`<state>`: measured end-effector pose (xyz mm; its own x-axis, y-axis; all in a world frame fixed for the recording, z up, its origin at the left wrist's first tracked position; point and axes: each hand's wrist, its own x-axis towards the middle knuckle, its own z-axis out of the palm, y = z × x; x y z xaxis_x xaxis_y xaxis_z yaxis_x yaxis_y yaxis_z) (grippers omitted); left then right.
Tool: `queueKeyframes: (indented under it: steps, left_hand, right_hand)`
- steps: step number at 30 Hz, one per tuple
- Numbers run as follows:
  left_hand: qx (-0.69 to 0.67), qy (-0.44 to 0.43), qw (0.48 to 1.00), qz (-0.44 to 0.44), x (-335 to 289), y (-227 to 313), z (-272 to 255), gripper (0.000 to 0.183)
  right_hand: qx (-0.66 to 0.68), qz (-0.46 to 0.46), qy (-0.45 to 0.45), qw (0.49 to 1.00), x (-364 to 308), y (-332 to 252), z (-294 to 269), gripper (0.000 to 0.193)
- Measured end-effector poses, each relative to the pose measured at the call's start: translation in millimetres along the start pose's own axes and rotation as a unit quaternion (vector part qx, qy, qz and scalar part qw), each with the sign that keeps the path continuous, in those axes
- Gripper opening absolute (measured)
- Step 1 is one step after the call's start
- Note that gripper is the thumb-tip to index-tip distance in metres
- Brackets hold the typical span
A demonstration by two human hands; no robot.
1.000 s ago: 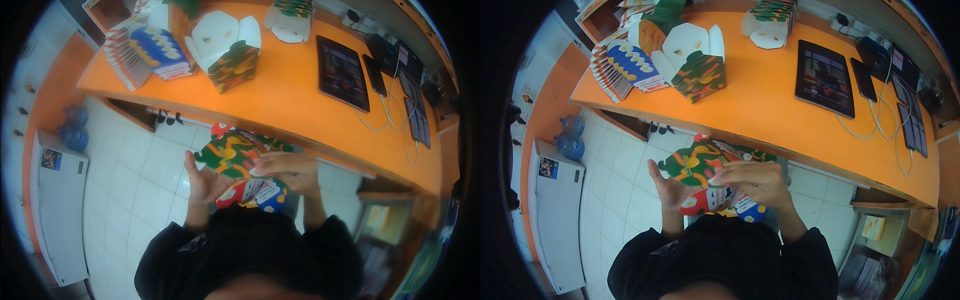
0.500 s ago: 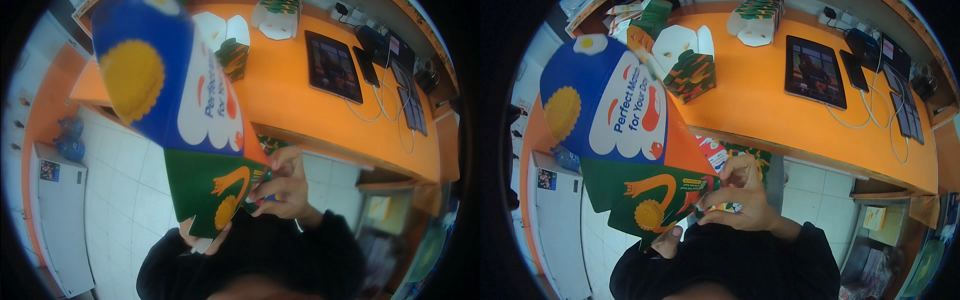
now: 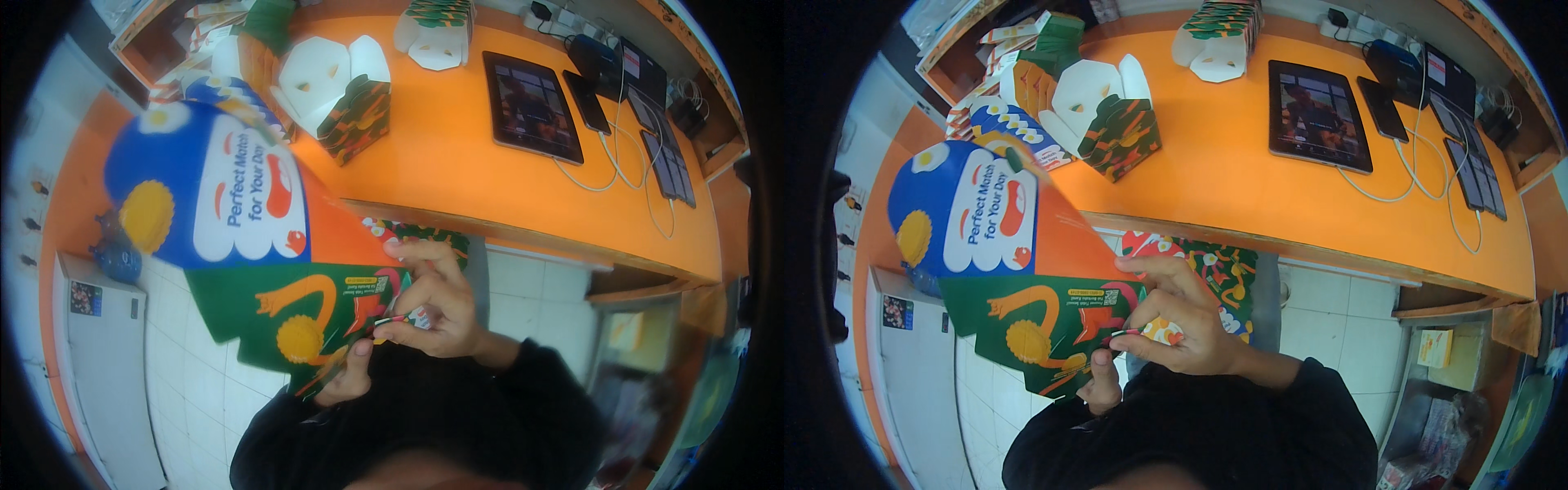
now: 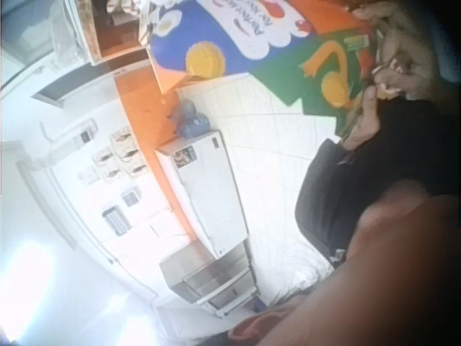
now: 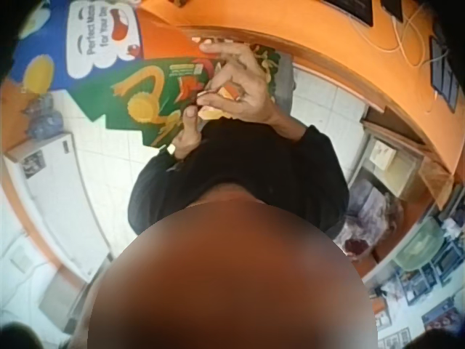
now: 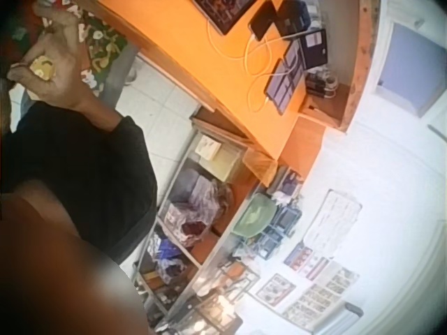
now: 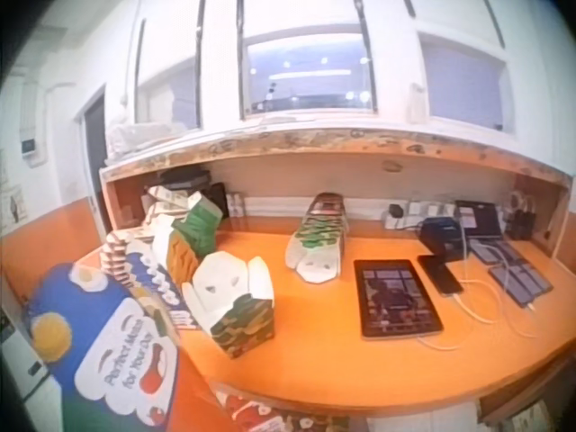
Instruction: The person assembles flat-packed paperboard food boxes at a counter. They fold the panels, tuck flaps, and form the box shape, then place the finished boxes on the counter. The process is repeated for several boxes.
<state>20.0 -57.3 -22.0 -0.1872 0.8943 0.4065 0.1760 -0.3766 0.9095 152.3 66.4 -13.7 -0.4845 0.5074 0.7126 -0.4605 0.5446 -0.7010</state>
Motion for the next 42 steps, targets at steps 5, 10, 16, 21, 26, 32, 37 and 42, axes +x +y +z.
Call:
queueKeyframes:
  steps: [5, 10, 16, 21, 26, 32, 37, 42]
  left_hand:
    - [0.004, -0.039, 0.999, 0.019, 3, 0, -1, 0.037]
    - [-0.006, -0.04, 0.999, 0.013, 5, 0, 1, 0.038]
    - [-0.016, -0.034, 0.999, -0.019, 5, 0, -1, 0.04]
    - [-0.055, 0.015, 0.997, 0.049, 11, -4, 6, 0.039]
    - [-0.05, 0.031, 0.997, 0.056, 15, -6, 3, 0.04]
    - [-0.038, 0.014, 0.998, 0.047, 14, -6, 1, 0.041]
    - [-0.04, 0.01, 0.998, 0.039, 15, -9, 6, 0.042]
    - [-0.041, 0.017, 0.998, 0.042, 17, -12, 9, 0.043]
  right_hand:
    - [0.136, 0.05, 0.03, 0.989, -1, 8, -3, 0.065]
    - [0.158, 0.051, 0.012, 0.986, 2, 15, -4, 0.086]
    - [0.071, 0.067, 0.003, 0.995, 6, 13, -4, 0.054]
    - [-0.009, 0.08, 0.033, 0.996, 1, 11, -2, 0.021]
    - [0.036, 0.107, 0.041, 0.993, -3, 12, -4, 0.02]
    - [0.062, 0.112, 0.045, 0.991, -4, 8, -3, 0.022]
    - [0.106, 0.116, 0.054, 0.986, -6, 7, -4, 0.022]
    - [0.038, 0.109, 0.048, 0.992, -5, 6, -3, 0.018]
